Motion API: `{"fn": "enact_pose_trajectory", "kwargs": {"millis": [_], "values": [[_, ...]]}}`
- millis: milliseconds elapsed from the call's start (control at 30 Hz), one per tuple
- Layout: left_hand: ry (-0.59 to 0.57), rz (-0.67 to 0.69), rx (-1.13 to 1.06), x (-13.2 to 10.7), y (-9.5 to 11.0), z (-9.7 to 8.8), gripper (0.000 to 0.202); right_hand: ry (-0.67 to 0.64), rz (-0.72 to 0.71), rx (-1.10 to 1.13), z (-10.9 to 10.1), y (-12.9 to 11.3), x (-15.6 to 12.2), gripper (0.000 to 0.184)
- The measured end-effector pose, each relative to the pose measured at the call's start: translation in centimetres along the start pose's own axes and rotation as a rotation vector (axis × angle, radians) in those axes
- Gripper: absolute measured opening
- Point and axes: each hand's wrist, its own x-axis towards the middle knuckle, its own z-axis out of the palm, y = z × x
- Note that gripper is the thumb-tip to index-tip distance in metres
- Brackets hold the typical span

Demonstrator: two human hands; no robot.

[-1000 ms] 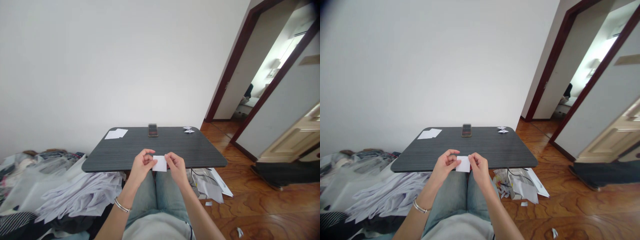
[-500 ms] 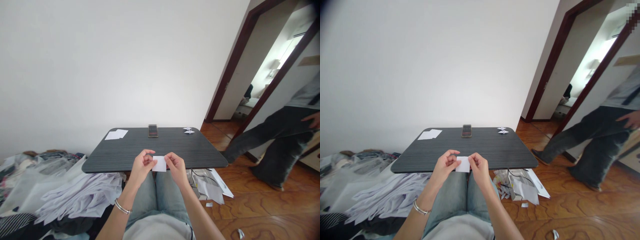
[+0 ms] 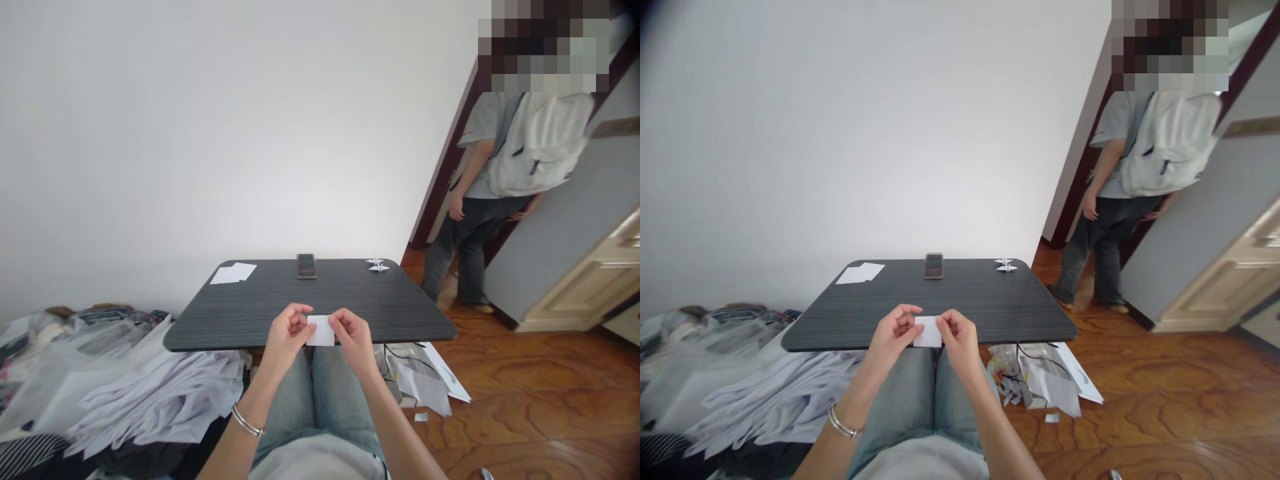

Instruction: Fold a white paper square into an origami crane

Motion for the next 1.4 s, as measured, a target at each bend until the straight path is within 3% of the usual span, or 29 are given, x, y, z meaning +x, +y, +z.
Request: {"fn": "enact_pose_trajectory", "kwargs": {"millis": [467, 600, 767, 833, 1100, 1300, 1400], "values": [[-0.043, 0.005, -0.024, -0.1, -0.5, 0.5, 0.029, -0.027, 0.015, 0.011, 0.1, 0.1, 0.0, 0.032], [0.056, 0.003, -0.103, -0.3, -0.2, 0.7, 0.028, -0.038, 0.048, 0.061, 0.3, -0.4, -0.2, 0.038], [0.204, 0.066, -0.155, -0.6, 0.3, 1.0, 0.025, -0.229, 0.128, 0.081, 0.5, -0.7, -0.7, 0.028], [0.219, 0.073, -0.154, -0.6, 0.4, 1.0, 0.024, -0.234, 0.139, 0.093, 0.6, -0.7, -0.7, 0.029], [0.125, 0.042, -0.139, -0.6, 0.2, 0.9, 0.031, -0.047, 0.082, 0.169, 0.3, -1.0, -0.4, 0.031], [0.054, 0.052, -0.123, -0.7, 0.3, 0.9, 0.034, -0.033, 0.073, 0.195, 0.3, -1.4, -0.6, 0.03], [0.05, 0.065, -0.114, -0.9, 0.4, 0.9, 0.033, -0.106, 0.097, 0.184, 0.4, -1.6, -0.9, 0.026]]}}
